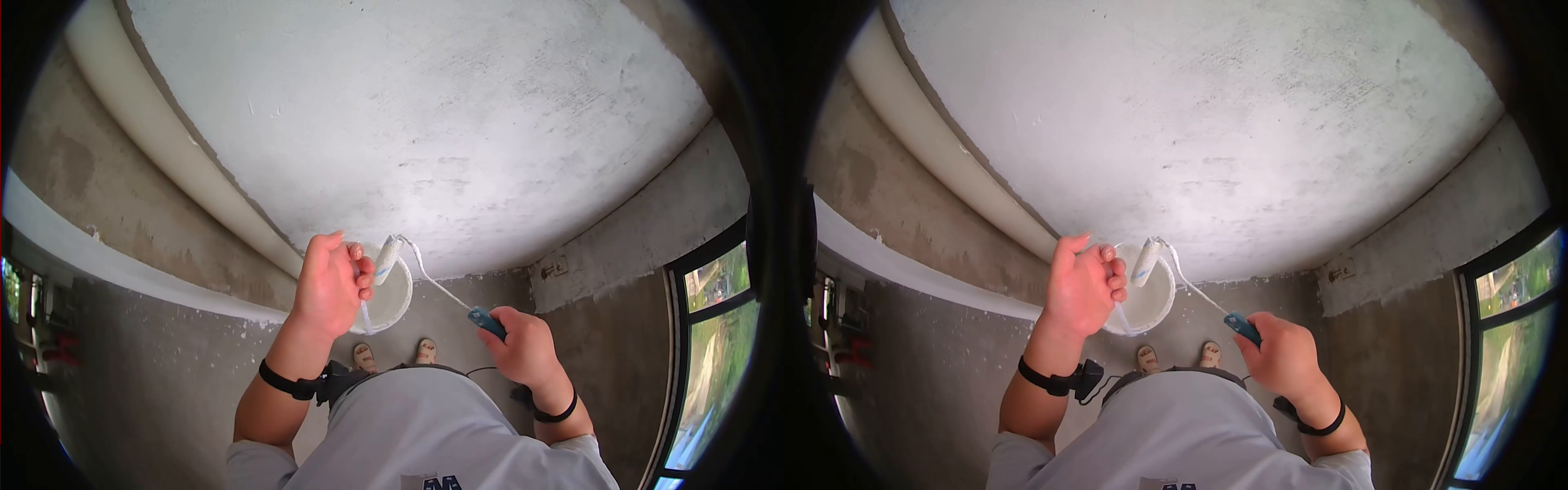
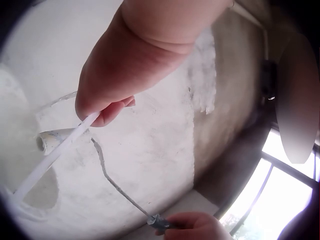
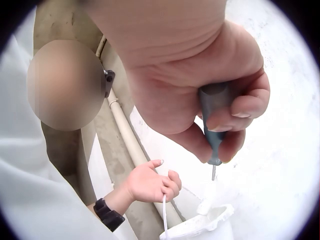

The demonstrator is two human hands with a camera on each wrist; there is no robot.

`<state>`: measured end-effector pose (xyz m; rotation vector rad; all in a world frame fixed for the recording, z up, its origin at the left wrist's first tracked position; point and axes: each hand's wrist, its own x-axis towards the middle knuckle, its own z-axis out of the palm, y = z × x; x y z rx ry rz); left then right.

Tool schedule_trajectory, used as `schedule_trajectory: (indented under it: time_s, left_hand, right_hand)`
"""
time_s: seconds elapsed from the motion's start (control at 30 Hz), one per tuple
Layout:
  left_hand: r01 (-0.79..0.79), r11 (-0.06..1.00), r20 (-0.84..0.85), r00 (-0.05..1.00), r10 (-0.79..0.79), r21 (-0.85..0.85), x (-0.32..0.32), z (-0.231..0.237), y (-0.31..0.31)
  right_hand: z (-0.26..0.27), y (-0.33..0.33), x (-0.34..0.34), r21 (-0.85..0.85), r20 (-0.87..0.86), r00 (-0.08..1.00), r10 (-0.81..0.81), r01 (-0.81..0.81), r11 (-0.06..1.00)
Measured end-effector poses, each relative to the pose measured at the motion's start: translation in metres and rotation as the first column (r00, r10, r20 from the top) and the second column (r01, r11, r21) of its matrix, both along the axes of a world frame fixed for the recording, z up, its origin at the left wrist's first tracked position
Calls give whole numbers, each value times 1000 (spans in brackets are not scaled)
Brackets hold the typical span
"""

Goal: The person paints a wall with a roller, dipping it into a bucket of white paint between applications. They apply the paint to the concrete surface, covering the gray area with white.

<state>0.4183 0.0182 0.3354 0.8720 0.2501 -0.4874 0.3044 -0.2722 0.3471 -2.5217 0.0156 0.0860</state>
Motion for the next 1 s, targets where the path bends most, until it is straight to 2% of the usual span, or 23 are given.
schedule_trajectory:
  time_s: [0.2, 0.27, 0.47, 0.6, 0.67, 0.8, 0.87, 1.0]
  left_hand:
    - [0, 1000, 18, 1000, -1, 14, 1, -3, 4]
    - [19, 999, 23, 1000, -20, 30, -1, -3, 4]
    - [69, 989, 83, 993, -80, 129, -10, -3, 0]
    - [146, 967, 133, 975, -176, 211, -14, -11, -2]
    - [178, 957, 152, 965, -215, 227, -15, -14, -4]
    - [167, 945, 152, 965, -215, 280, -18, -21, -8]
    - [142, 948, 156, 969, -192, 284, -17, -23, -8]
    - [68, 979, 68, 994, -83, 193, -14, -27, -8]
  right_hand:
    - [-17, 16, 8, -105, -62, 994, 86, -92, 990]
    - [-17, 23, 14, -179, -215, 966, 144, -184, 966]
    - [-16, 46, 26, -268, -325, 927, 189, -282, 921]
    - [-21, 52, 31, -228, -372, 898, 234, -332, 915]
    - [-23, 55, 35, -218, -465, 841, 276, -411, 885]
    - [-25, 55, 36, -209, -493, 820, 292, -437, 875]
    - [-21, 52, 35, -218, -485, 840, 244, -386, 896]
    - [-16, 41, 23, -243, -400, 894, 202, -316, 917]
